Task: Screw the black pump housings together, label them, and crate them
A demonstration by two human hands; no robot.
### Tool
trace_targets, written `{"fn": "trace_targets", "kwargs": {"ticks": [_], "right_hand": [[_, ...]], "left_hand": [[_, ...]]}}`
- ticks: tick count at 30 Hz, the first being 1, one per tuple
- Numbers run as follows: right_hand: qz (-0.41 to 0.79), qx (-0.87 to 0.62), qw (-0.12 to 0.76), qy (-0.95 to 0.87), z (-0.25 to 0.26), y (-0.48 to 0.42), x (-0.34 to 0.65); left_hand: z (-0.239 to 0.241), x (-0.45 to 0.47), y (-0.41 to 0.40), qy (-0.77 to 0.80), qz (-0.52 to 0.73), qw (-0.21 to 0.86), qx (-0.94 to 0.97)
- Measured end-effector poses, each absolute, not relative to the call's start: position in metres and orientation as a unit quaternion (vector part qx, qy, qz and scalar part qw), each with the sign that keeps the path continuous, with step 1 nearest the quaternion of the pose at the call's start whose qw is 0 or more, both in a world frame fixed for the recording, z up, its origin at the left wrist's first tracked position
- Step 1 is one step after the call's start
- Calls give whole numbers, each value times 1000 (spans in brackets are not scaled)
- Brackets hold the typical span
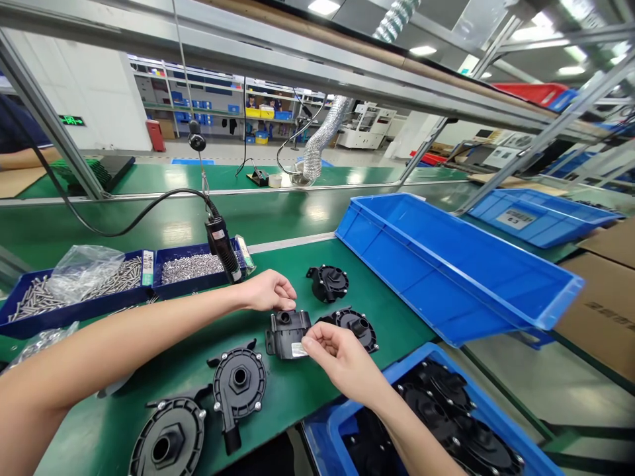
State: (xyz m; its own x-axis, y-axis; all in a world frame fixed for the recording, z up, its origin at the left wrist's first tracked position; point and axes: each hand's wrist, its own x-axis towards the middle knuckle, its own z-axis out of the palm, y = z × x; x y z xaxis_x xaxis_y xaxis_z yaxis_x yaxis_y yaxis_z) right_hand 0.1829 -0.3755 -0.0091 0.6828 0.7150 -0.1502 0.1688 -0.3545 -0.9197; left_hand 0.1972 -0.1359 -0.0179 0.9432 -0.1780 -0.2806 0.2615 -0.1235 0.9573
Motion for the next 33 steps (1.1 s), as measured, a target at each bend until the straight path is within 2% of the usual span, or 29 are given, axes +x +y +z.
{"fn": "trace_targets", "kwargs": {"ticks": [16, 23, 27, 30, 33], "right_hand": [[234, -807, 454, -297, -9, -375, 178], [103, -858, 407, -295, -15, -382, 171], [134, -872, 369, -291, -12, -379, 168], [112, -890, 337, -285, -8, -372, 163], [104, -892, 345, -273, -8, -370, 165]], "left_hand": [[-17, 196, -138, 28, -159, 658, 735], [-19, 194, -139, 20, -144, 651, 745], [-18, 188, -144, 6, -113, 625, 772], [-14, 182, -149, 8, -93, 599, 795], [-9, 178, -150, 8, -88, 592, 801]]}}
